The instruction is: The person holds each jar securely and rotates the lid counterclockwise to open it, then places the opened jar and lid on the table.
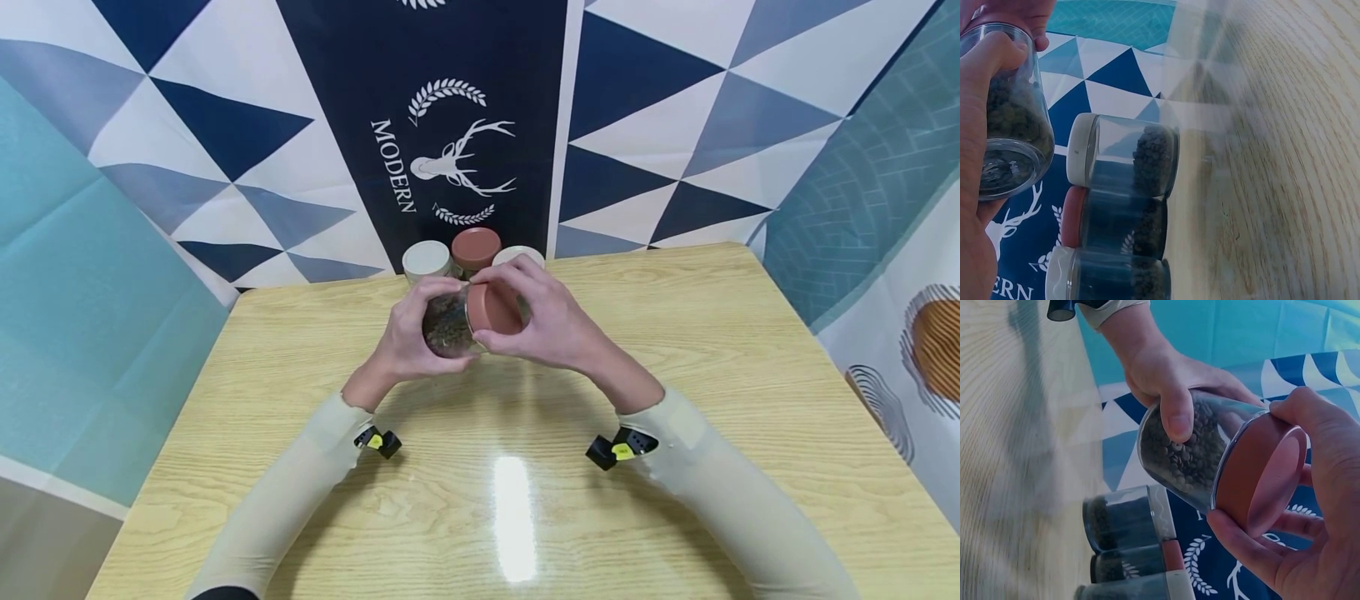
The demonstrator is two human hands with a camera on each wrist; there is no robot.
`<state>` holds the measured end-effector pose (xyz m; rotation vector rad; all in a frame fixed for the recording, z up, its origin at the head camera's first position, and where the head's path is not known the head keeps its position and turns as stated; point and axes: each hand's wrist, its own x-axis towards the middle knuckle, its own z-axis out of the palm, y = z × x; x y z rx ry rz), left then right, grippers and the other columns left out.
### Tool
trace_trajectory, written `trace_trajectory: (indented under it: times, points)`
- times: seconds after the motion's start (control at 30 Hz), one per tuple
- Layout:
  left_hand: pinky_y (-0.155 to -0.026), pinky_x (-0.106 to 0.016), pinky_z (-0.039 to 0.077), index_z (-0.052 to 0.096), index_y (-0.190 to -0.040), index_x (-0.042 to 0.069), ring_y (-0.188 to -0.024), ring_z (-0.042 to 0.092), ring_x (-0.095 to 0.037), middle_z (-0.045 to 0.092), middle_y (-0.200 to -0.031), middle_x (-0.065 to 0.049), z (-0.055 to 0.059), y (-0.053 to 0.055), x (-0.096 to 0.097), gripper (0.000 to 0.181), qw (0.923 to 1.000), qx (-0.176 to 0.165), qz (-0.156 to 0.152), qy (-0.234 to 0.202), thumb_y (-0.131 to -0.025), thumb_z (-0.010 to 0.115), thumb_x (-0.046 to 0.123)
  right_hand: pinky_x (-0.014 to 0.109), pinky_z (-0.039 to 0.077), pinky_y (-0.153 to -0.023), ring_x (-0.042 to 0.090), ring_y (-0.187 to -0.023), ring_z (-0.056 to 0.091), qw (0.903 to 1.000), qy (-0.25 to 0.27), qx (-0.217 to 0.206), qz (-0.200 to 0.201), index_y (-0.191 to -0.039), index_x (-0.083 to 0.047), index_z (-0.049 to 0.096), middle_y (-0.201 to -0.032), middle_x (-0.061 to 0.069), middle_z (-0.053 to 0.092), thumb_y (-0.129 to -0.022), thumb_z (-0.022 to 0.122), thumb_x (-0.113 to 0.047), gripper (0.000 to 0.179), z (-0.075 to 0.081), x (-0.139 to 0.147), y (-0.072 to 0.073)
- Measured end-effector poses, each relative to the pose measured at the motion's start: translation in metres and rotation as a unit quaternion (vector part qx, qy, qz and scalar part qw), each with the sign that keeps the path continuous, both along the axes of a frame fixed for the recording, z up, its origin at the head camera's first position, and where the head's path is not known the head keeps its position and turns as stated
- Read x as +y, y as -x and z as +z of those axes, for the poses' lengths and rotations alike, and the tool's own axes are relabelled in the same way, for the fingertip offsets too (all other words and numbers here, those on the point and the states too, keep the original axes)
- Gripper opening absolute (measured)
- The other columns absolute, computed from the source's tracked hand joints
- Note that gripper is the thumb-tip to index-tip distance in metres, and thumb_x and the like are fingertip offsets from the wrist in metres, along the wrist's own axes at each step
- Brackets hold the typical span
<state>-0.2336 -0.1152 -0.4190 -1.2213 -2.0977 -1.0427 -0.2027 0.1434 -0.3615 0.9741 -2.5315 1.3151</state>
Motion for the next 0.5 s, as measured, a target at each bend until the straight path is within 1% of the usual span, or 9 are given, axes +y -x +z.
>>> trace_trajectory:
  times: [0.27, 0.37, 0.5]
  points:
    - [-0.114, -0.045, 0.064, 0.055, -0.144, -0.001, -0.133, 0.07, -0.035, 0.067, -0.143, -0.023, 0.0009, -0.0005, -0.0009, 0.092, 0.9999, -0.008, -0.006, 0.001, -0.069, 0.105, 0.019, 0.034, 0.069, -0.076, 0.022, -0.116, 0.065, 0.9981, -0.005, 0.05, 0.035, -0.145, -0.014, 0.071, -0.141, 0.011, 0.06, -0.086, 0.092, -0.008, 0.063, -0.0026, 0.0022, 0.0023]
    - [-0.112, -0.045, 0.065, 0.054, -0.144, -0.002, -0.131, 0.071, -0.035, 0.067, -0.143, -0.023, 0.0009, -0.0008, -0.0012, 0.093, 0.9999, -0.01, -0.007, 0.003, -0.069, 0.104, 0.019, 0.032, 0.066, -0.078, 0.022, -0.118, 0.064, 0.996, -0.012, 0.077, 0.045, -0.144, -0.013, 0.072, -0.144, 0.013, 0.06, -0.083, 0.092, -0.006, 0.065, -0.0038, 0.0034, 0.0027]
    - [-0.111, -0.045, 0.065, 0.054, -0.145, -0.002, -0.13, 0.071, -0.035, 0.067, -0.143, -0.024, 0.0012, -0.0014, -0.0018, 0.095, 0.9998, -0.015, -0.009, 0.006, -0.068, 0.105, 0.02, 0.029, 0.059, -0.078, 0.023, -0.123, 0.061, 0.992, -0.022, 0.11, 0.058, -0.142, -0.013, 0.072, -0.149, 0.017, 0.06, -0.081, 0.092, -0.007, 0.065, -0.0047, 0.0051, 0.0027]
